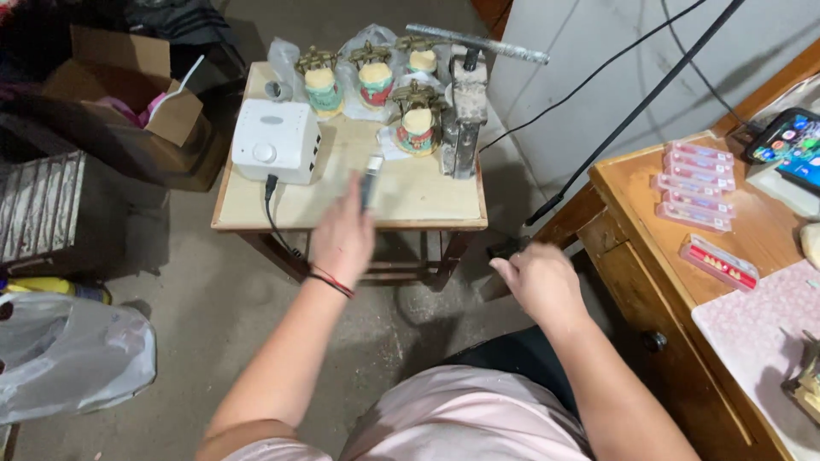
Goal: The person uses a rotary tool to grind a small piece of material, then switches to a dental model to apply a red substance with a brush. They continue to shape and adjust the material on the model using their fingers and tools.
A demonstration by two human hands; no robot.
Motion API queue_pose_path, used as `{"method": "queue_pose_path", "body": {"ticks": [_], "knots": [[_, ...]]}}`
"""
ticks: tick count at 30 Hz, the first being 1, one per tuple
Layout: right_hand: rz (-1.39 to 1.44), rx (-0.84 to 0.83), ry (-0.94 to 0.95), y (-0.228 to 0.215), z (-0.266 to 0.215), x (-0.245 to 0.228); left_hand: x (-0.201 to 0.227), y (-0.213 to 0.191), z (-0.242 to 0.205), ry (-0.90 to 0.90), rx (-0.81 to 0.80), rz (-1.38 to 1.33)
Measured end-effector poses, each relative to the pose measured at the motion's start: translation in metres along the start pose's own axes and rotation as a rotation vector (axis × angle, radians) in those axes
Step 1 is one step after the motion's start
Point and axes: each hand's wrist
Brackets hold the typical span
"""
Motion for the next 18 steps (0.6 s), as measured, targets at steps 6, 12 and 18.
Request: {"method": "queue_pose_path", "body": {"ticks": [6,12,18], "knots": [[0.154,-0.068,-0.192,-0.028,-0.015,-0.013,-0.076,0.071,0.058,-0.063,0.042,0.207],[0.228,0.222,-0.252,-0.009,-0.025,0.001,-0.105,0.119,0.083,0.089,0.393,0.408],[0.366,0.358,-0.230,-0.030,-0.037,0.010,-0.029,0.112,0.068,0.371,0.144,0.156]]}}
Point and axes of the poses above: each hand's wrist, its own z-axis towards the middle knuckle, its own y-axis out of the palm, x = y × z, and after that the axes turned 1 degree about -z, right-handed
